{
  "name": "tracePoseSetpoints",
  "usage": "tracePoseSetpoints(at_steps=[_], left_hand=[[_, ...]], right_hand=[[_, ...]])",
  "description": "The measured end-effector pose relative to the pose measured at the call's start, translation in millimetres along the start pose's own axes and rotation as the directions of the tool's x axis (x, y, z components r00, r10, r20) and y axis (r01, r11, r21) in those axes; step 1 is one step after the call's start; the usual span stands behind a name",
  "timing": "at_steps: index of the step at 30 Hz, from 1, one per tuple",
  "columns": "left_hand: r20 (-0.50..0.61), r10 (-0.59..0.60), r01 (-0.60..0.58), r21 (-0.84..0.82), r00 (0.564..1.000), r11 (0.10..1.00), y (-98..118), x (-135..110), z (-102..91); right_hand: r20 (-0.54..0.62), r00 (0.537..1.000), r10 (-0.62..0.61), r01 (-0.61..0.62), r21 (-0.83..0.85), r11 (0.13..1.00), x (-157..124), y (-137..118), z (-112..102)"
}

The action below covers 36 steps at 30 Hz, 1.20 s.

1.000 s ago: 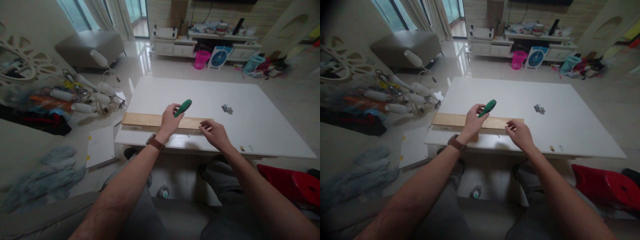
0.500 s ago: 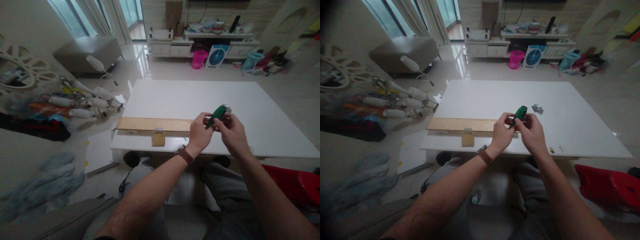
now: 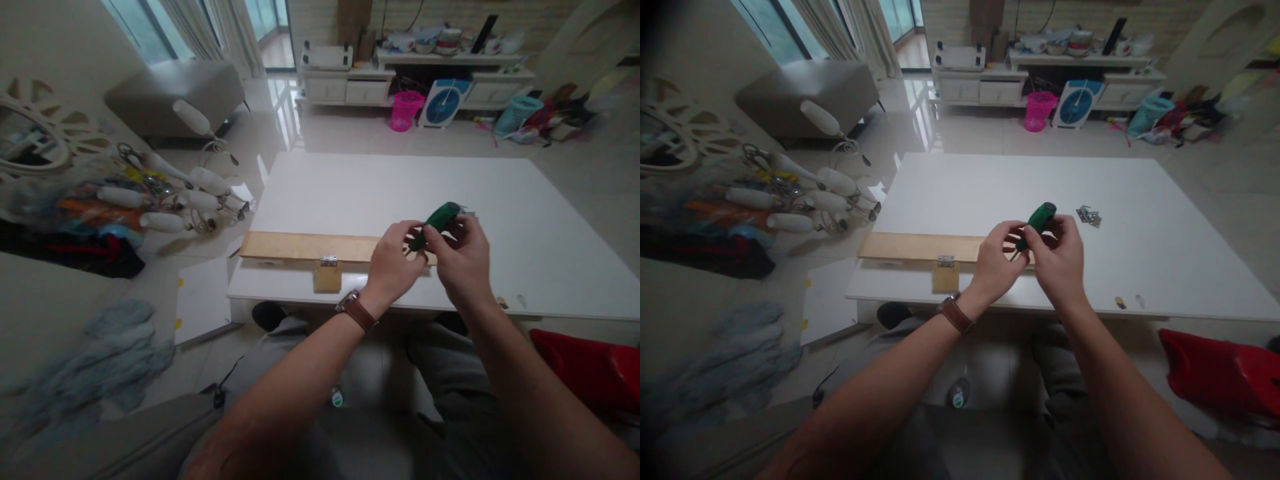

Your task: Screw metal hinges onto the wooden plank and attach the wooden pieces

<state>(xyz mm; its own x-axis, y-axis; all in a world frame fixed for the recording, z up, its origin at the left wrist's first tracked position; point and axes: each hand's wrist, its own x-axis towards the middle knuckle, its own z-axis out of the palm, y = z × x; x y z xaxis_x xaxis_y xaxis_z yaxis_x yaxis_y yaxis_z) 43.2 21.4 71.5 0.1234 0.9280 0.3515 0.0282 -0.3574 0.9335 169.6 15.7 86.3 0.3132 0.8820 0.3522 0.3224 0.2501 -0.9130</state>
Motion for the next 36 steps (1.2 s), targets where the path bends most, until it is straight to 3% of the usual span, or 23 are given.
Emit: tracePoseSetpoints(at_steps=[5, 8, 10, 12, 14, 17, 19, 25, 32, 36], left_hand=[[-0.122, -0.138, 0.155, 0.139, 0.983, 0.978, -20, -16, -60.3], [-0.278, -0.179, 0.243, 0.218, 0.944, 0.945, -38, -26, -98.5], [-0.398, -0.207, 0.314, 0.225, 0.894, 0.922, -50, -33, -120.4], [-0.516, -0.28, 0.419, 0.173, 0.81, 0.892, -62, -41, -136.3], [-0.597, -0.418, 0.559, 0.064, 0.685, 0.826, -71, -51, -144.6], [-0.6, -0.632, 0.741, -0.095, 0.491, 0.665, -79, -69, -143.7], [-0.553, -0.71, 0.79, -0.144, 0.436, 0.596, -82, -80, -138.2], [-0.464, -0.735, 0.755, -0.191, 0.494, 0.628, -91, -98, -124.5], [-0.49, -0.739, 0.701, -0.307, 0.463, 0.644, -93, -98, -114.4], [-0.455, -0.755, 0.648, -0.402, 0.472, 0.647, -93, -100, -107.3]], right_hand=[[0.07, 0.997, -0.024, 0.023, 0.02, 1.0, -6, -16, 37], [0.08, 0.996, -0.041, 0.04, 0.014, 0.999, -12, -23, 58], [0.084, 0.996, -0.036, 0.032, 0.046, 0.998, -15, -26, 71], [0.108, 0.994, -0.023, 0.014, 0.084, 0.996, -17, -29, 84], [0.136, 0.991, -0.017, 0.002, 0.108, 0.994, -19, -31, 97], [0.165, 0.986, -0.026, 0.003, 0.141, 0.99, -21, -31, 115], [0.182, 0.982, -0.039, 0.009, 0.162, 0.987, -22, -30, 125], [0.221, 0.974, -0.046, 0.004, 0.188, 0.982, -25, -26, 144], [0.235, 0.969, -0.078, 0.049, 0.125, 0.991, -25, -24, 148], [0.229, 0.97, -0.08, 0.054, 0.119, 0.991, -23, -20, 147]])
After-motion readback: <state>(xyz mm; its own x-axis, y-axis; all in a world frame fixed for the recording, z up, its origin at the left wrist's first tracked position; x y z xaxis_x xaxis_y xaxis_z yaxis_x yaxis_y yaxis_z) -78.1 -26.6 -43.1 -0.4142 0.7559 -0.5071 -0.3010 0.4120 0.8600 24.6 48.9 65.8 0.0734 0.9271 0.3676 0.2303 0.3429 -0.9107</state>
